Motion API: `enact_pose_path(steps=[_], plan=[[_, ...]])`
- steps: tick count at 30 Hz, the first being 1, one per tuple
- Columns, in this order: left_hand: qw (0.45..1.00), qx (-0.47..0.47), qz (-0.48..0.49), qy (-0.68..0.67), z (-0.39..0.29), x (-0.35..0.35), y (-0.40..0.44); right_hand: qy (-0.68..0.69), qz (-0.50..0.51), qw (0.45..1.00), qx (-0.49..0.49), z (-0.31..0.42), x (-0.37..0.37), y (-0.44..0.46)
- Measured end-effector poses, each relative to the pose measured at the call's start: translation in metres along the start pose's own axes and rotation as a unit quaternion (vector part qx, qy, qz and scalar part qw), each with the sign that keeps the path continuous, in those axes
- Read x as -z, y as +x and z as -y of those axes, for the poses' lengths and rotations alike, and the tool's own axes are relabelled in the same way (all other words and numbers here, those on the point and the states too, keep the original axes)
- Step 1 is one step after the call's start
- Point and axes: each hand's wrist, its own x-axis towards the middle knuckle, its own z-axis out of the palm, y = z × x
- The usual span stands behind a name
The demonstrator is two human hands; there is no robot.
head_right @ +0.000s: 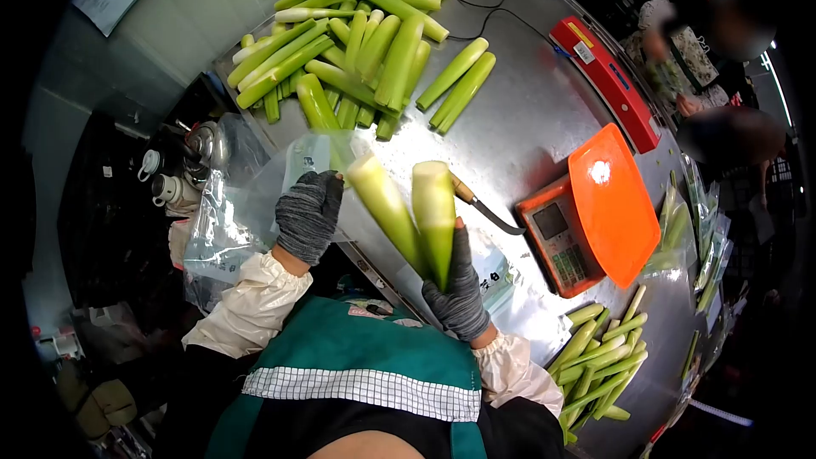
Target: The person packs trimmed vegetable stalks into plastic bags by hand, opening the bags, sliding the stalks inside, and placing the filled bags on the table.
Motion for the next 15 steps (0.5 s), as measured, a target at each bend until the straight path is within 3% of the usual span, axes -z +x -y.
enact_pose_path(steps=[2,6,10,12,13,15], plan=[[0.991,-0.012,-0.063,-0.114,0.009,-0.005,-0.005,-0.141,0.003,0.988,0.062,-0.008,-0.004,-0.006],[0.964,0.081,-0.081,-0.238,0.006,-0.01,-0.012,-0.218,0.024,0.971,0.093,0.001,0.0,-0.007],[0.962,0.109,-0.076,-0.237,-0.001,-0.002,-0.016,-0.279,0.057,0.955,0.088,-0.005,0.008,-0.011],[0.986,0.001,-0.077,-0.15,-0.012,0.001,-0.018,-0.336,0.093,0.928,0.134,0.002,0.011,-0.009],[0.989,-0.014,-0.066,-0.135,-0.017,0.003,-0.019,-0.388,0.126,0.896,0.176,0.005,0.012,-0.008],[0.984,-0.015,-0.069,-0.165,-0.02,0.002,-0.021,-0.353,0.144,0.914,0.138,0.003,0.009,-0.006]])
